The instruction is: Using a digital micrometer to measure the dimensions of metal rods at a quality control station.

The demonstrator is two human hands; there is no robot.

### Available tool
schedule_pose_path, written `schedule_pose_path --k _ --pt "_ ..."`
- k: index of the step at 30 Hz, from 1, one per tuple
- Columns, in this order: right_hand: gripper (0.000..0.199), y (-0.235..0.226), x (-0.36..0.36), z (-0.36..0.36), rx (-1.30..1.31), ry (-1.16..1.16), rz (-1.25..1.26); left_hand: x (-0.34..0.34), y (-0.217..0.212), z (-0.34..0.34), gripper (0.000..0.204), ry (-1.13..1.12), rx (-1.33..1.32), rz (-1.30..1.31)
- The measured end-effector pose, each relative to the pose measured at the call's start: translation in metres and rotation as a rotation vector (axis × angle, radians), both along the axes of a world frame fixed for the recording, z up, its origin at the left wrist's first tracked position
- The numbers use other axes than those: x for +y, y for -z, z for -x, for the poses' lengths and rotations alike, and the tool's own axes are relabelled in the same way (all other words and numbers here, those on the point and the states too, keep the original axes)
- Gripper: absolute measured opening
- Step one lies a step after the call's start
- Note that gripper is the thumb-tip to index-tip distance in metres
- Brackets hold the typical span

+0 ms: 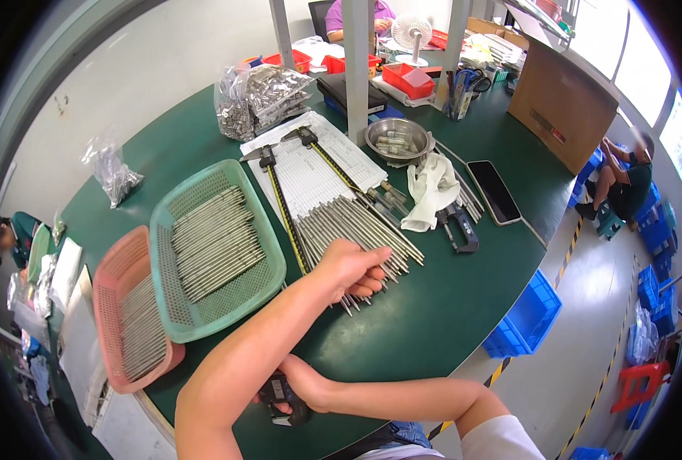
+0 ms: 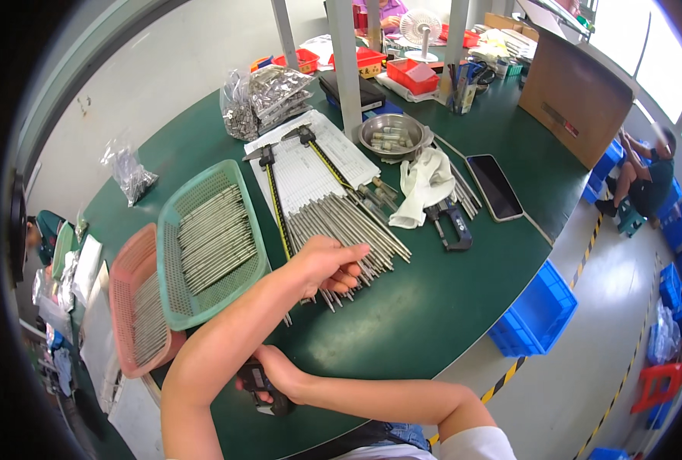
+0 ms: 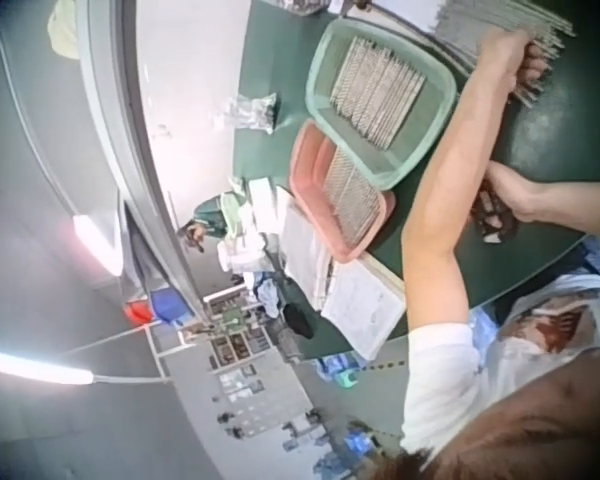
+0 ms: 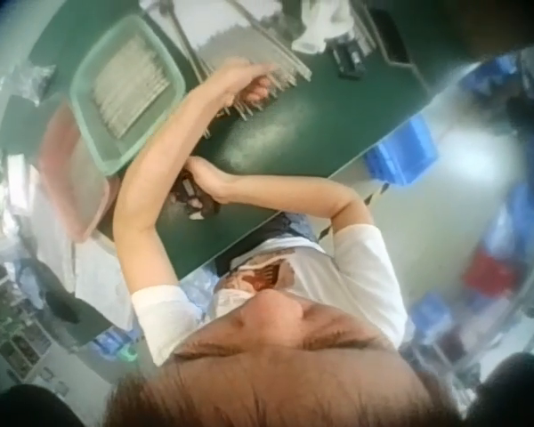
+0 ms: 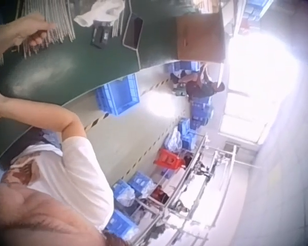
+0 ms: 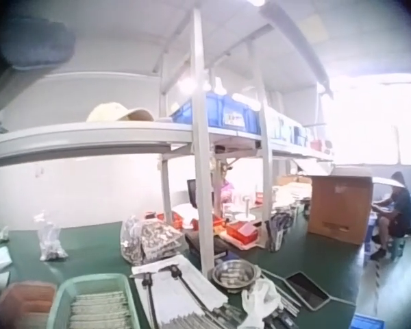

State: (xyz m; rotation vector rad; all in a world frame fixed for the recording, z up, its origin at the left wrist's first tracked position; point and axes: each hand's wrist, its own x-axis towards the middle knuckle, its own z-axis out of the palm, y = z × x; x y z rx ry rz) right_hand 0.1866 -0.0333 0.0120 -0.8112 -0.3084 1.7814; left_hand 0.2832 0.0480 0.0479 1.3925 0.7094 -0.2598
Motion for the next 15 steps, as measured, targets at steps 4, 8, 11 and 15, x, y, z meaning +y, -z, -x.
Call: schedule_pose_path --k 4,8,11,15 --pt "0.041 0.003 0.001 0.000 0.031 -0.026 -0.040 0.013 0.007 -0.011 0.032 -0.123 0.083 -0.024" --pt "0.041 0.003 0.002 -0.001 0.032 -0.030 -0.025 0.020 0.017 -0.012 0.035 -0.089 0.056 -0.104" --pt "0.041 0.001 0.000 -0.001 0.016 -0.006 -0.021 0.012 0.012 -0.011 0.036 -0.090 0.046 -0.146" --pt "0.040 -0.006 -0.004 -0.005 -0.034 0.011 0.003 0.000 0.006 -0.009 0.040 -0.022 0.017 -0.123"
